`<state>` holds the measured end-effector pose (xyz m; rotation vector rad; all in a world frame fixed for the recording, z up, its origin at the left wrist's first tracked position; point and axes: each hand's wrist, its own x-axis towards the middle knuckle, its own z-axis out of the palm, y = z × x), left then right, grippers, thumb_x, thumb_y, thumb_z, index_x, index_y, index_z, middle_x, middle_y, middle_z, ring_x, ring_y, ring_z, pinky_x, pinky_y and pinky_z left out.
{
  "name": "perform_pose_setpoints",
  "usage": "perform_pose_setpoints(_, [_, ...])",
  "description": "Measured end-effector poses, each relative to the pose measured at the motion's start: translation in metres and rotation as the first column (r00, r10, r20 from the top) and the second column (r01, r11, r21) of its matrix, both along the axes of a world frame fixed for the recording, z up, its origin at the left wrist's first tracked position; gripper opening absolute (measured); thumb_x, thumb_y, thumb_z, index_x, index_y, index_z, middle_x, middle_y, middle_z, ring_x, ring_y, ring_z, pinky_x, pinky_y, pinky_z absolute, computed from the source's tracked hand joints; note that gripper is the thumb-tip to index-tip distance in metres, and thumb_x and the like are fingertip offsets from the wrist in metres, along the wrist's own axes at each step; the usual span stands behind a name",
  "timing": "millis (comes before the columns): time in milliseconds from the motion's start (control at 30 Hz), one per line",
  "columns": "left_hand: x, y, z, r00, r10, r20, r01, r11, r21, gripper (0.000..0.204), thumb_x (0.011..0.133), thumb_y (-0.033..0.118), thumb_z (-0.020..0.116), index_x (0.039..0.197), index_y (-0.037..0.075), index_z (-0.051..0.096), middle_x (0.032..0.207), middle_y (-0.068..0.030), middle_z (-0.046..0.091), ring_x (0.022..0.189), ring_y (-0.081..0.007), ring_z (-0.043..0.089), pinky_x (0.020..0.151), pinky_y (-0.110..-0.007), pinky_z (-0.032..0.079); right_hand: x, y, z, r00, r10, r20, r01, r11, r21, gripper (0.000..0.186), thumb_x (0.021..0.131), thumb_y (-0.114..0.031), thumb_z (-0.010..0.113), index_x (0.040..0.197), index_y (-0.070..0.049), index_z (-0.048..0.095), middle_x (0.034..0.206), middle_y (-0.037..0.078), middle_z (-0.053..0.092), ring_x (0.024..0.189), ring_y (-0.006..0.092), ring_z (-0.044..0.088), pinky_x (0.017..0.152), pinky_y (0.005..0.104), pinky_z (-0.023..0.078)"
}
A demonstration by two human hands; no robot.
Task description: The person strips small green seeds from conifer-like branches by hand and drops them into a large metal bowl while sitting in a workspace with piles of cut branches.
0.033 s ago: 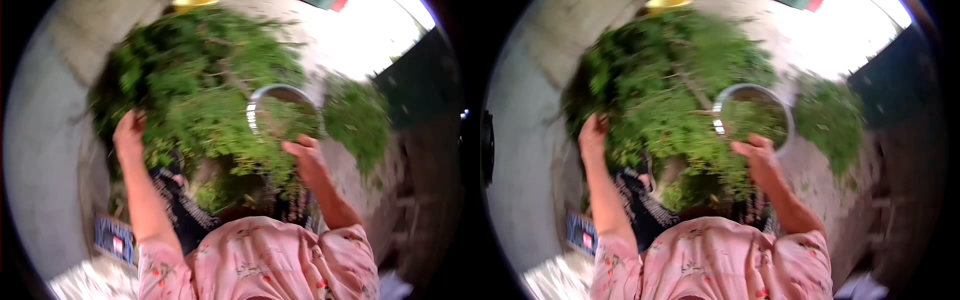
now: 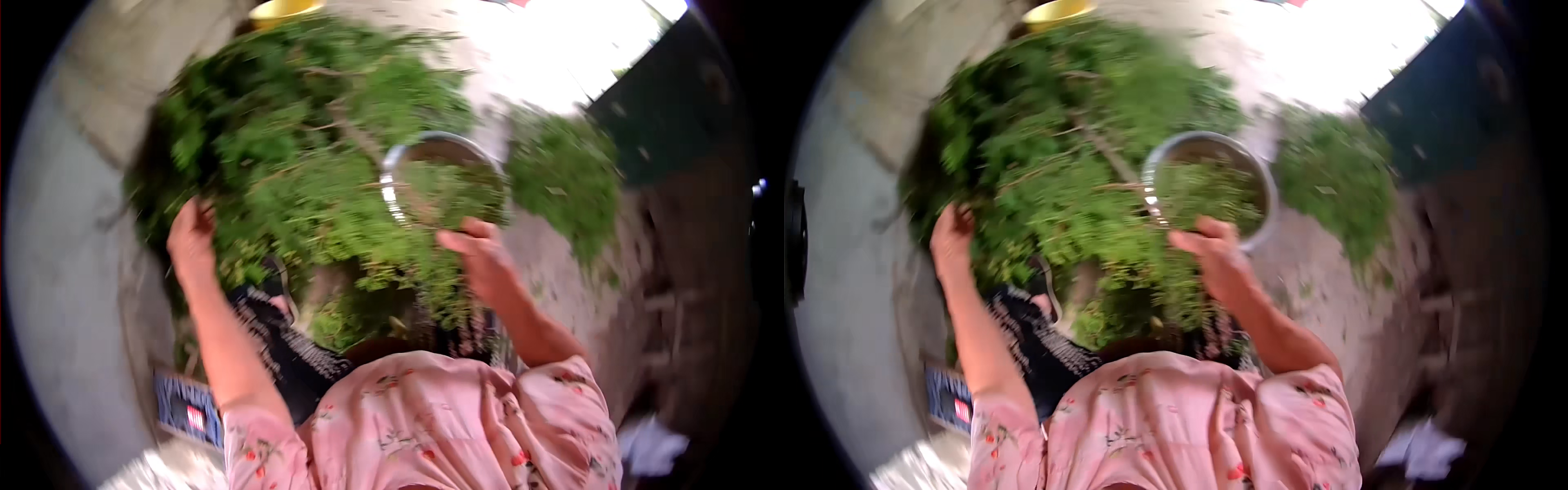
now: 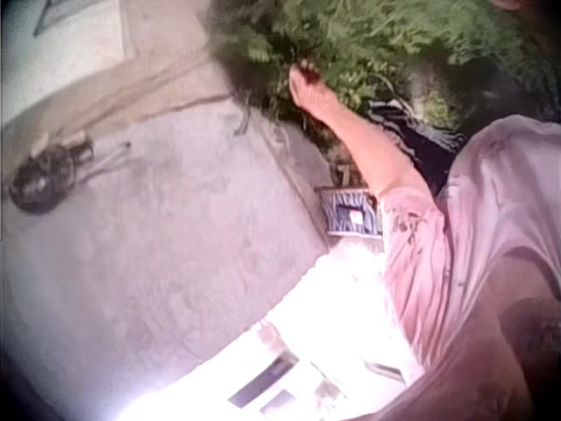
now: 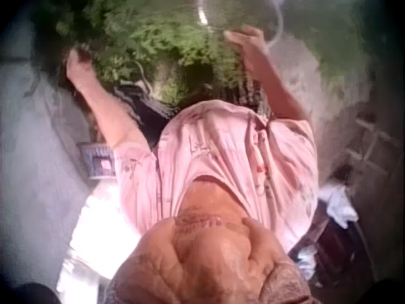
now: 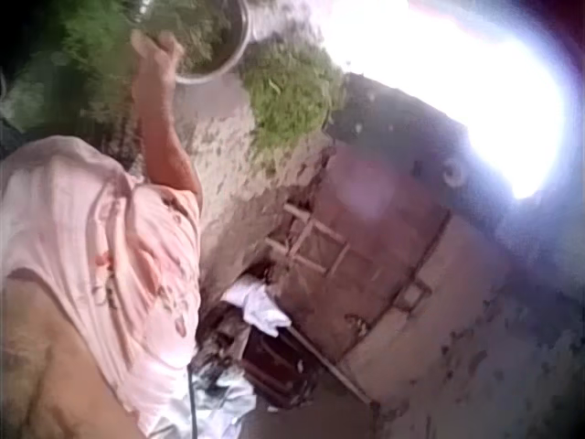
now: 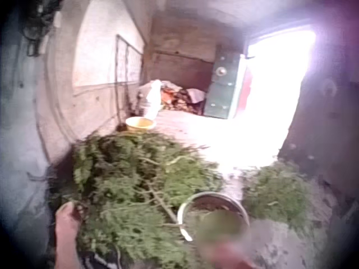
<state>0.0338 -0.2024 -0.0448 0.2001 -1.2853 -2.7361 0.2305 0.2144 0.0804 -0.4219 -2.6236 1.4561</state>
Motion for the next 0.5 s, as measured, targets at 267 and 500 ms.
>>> perform_pose_setpoints(267, [0.021, 0.058, 0.021, 0.981, -0.086, 0.172, 0.118, 0.976, -0.186, 0.026, 0.081, 0.024, 0.061, 0.1, 0.007, 0.058, 0.087, -0.0021, 0.061, 0.075, -0.0107, 0.057, 0.067, -0.023, 0.046, 0.069, 0.004, -0.015, 0.963, -0.209, 0.169, 0.241, 0.388, -0.89, 0.011, 0.079, -0.009, 0.06, 0.083, 0.002, 0.059, 0.076, 0.006, 0.06, 0.062, 0.0133, 0.057, 0.054, 0.0273, 0.048])
perform_pose_setpoints(500, [0.003, 0.102, 0.02, 0.966, -0.209, 0.153, 0.238, 0.95, -0.202, 0.027, 0.078, 0.018, 0.065, 0.098, 0.001, 0.057, 0.083, -0.0099, 0.062, 0.068, -0.0158, 0.058, 0.06, -0.025, 0.048, 0.077, 0.046, -0.045, 0.893, -0.417, 0.168, 0.33, 0.356, -0.874, 0.012, 0.078, -0.006, 0.059, 0.09, -0.003, 0.059, 0.083, 0.004, 0.058, 0.069, 0.0135, 0.055, 0.057, 0.028, 0.048])
